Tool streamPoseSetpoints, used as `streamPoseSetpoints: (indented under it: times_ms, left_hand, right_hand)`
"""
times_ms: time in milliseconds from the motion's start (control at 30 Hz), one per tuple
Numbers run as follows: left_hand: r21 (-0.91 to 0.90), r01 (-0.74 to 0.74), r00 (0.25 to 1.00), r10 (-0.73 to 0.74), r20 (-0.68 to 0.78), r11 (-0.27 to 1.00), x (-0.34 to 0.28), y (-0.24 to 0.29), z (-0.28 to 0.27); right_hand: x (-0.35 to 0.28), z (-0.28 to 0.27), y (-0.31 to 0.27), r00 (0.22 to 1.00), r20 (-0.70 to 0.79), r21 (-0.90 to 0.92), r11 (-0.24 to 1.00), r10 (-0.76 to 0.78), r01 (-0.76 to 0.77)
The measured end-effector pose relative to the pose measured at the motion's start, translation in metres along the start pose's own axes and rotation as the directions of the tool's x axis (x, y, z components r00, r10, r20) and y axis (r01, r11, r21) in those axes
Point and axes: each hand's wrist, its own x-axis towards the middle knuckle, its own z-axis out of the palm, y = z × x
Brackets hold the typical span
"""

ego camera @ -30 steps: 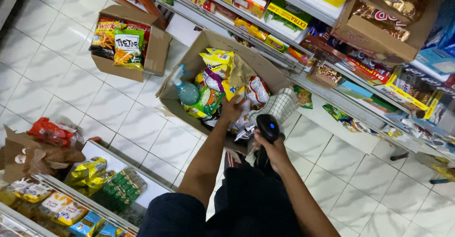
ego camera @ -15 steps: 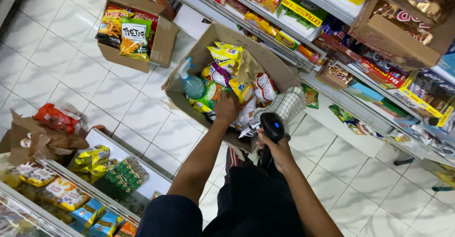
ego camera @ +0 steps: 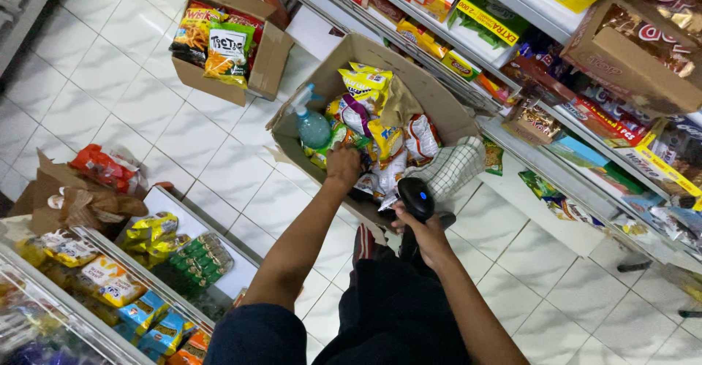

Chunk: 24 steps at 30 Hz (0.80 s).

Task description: The person scans various bags of snacks with a handheld barcode scanner and places them into a cardboard box on the floor or onto shelves.

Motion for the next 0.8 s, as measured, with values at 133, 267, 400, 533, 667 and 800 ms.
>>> streamPoseSetpoints:
  times_ms: [133,267,400,533,667,800]
  left_hand:
    - [-0.029,-0.029,0.993,0.025,-0.113,0.999,-0.006,-0.020,-0.007]
    - [-0.307,-0.189,0.926,0.065,-0.372,0.933,-0.026,-0.028,-0.033]
    - [-0.591,-0.196,0.903,-0.091,-0.420,0.783,-0.048,-0.019,-0.070]
    - [-0.793,-0.328,0.885,-0.126,-0.448,0.514,-0.066,0.006,-0.097]
    - [-0.979,-0.031,0.979,-0.206,0.011,-0.202,-0.089,0.051,-0.105]
    - [-0.733,0.140,0.982,-0.001,0.189,-0.666,-0.111,0.088,-0.098]
  right_hand:
    - [-0.003,-0.003,0.001,1.000,0.000,0.044,0.999,0.003,-0.003]
    - [-0.005,-0.003,-0.001,1.000,-0.004,0.103,0.995,0.016,-0.016]
    - [-0.010,-0.006,-0.004,0.999,-0.022,0.174,0.985,0.024,-0.019]
    - [-0.015,-0.008,-0.013,0.998,-0.054,0.263,0.965,-0.014,0.028]
    - [-0.013,-0.001,-0.025,0.981,-0.177,0.362,0.932,0.085,-0.015]
    - [-0.010,0.006,-0.029,0.972,-0.208,0.579,0.815,0.107,0.035]
